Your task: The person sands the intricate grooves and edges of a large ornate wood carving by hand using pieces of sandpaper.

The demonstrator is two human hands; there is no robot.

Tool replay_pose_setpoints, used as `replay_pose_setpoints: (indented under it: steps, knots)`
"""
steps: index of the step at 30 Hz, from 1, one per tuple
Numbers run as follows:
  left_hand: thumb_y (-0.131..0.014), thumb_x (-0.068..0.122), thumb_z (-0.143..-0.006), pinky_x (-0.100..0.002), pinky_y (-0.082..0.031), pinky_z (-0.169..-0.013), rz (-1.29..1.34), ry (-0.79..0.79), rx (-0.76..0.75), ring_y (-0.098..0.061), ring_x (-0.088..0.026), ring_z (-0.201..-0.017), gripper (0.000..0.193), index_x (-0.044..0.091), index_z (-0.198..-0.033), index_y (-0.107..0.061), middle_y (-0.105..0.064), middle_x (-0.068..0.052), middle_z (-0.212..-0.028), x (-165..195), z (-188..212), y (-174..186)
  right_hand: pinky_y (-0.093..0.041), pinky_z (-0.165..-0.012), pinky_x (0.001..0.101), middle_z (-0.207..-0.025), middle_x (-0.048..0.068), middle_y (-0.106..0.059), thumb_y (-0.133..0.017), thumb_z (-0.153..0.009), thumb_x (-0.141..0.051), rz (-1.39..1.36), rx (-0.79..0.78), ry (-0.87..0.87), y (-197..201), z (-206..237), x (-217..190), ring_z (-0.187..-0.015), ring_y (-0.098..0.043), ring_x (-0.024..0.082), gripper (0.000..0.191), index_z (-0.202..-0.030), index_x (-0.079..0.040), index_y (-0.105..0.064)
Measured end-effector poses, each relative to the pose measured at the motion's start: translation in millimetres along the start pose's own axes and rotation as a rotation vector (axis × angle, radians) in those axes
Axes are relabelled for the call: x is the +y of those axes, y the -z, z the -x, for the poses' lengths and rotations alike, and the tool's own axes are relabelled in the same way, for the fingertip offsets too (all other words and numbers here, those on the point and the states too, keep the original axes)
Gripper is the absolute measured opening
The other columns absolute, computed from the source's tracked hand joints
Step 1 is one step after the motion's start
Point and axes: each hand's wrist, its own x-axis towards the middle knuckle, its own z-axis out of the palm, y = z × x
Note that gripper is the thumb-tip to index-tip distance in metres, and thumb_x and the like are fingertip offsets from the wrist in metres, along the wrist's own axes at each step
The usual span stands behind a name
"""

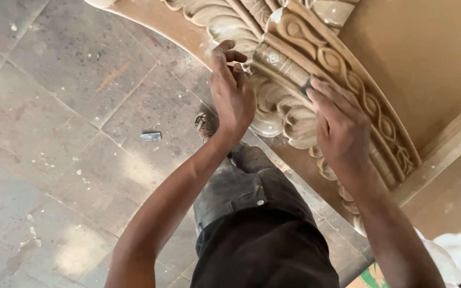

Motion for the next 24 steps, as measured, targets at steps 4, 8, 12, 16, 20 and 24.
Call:
replay_pose_setpoints:
  steps: [4,8,12,16,20,24]
  knots:
    - [-0.042,-0.015,-0.103,-0.037,-0.059,-0.069,0.083,-0.05,0.063,-0.069,-0.023,-0.088,0.049,0.002,-0.149,-0.034,-0.067,-0.015,-0.106,0,2,0,-0.058,-0.109,0.0362,-0.136,0.016,-0.069,-0.064,-0.094,0.018,-0.081,0.115,0.058,-35,-29,-18,-0.128,-0.066,0.029,0.04,-0.129,-0.001,-0.07]
    - [-0.043,-0.014,-0.1,-0.04,-0.062,-0.078,0.177,-0.007,-0.027,-0.067,-0.026,-0.099,0.053,0.0,-0.15,-0.03,-0.065,-0.018,-0.113,-1,3,7,-0.061,-0.103,0.0338,-0.13,0.013,-0.071,-0.067,-0.095,0.015,-0.186,0.029,0.101,-102,-74,-12,-0.118,-0.071,0.026,0.038,-0.13,-0.002,-0.069]
    - [-0.044,-0.01,-0.108,-0.039,-0.06,-0.082,0.106,-0.105,0.057,-0.066,-0.026,-0.101,0.047,0.004,-0.152,-0.033,-0.063,-0.015,-0.116,-1,1,4,-0.061,-0.085,0.0315,-0.135,0.015,-0.067,-0.059,-0.1,0.013,-0.323,0.012,-0.133,-57,-23,12,-0.118,-0.071,0.025,0.036,-0.131,-0.002,-0.068]
    - [-0.041,-0.005,-0.11,-0.035,-0.059,-0.082,0.159,-0.123,0.148,-0.063,-0.024,-0.106,0.047,0.005,-0.154,-0.03,-0.061,-0.015,-0.121,-1,-1,-2,-0.058,-0.107,0.0394,-0.138,0.015,-0.067,-0.061,-0.102,0.013,-0.03,0.045,-0.036,-10,11,6,-0.131,-0.066,0.029,0.032,-0.13,0.001,-0.072]
    - [-0.045,-0.001,-0.112,-0.026,-0.048,-0.065,0.258,-0.029,0.167,-0.052,-0.013,-0.079,0.036,0.005,-0.147,-0.04,-0.06,-0.009,-0.11,2,-2,4,-0.057,-0.107,0.0341,-0.14,0.011,-0.068,-0.062,-0.097,0.015,0.016,0.144,0.094,-68,-47,-22,-0.129,-0.065,0.026,0.038,-0.13,-0.003,-0.072]
    - [-0.043,0.004,-0.115,-0.027,-0.048,-0.07,0.215,-0.058,0.178,-0.049,-0.015,-0.087,0.034,0.005,-0.149,-0.038,-0.05,-0.009,-0.122,14,2,13,-0.058,-0.106,0.0353,-0.139,0.012,-0.067,-0.064,-0.098,0.01,0.055,0.052,0.119,-73,-49,-20,-0.128,-0.065,0.028,0.035,-0.129,-0.001,-0.071]
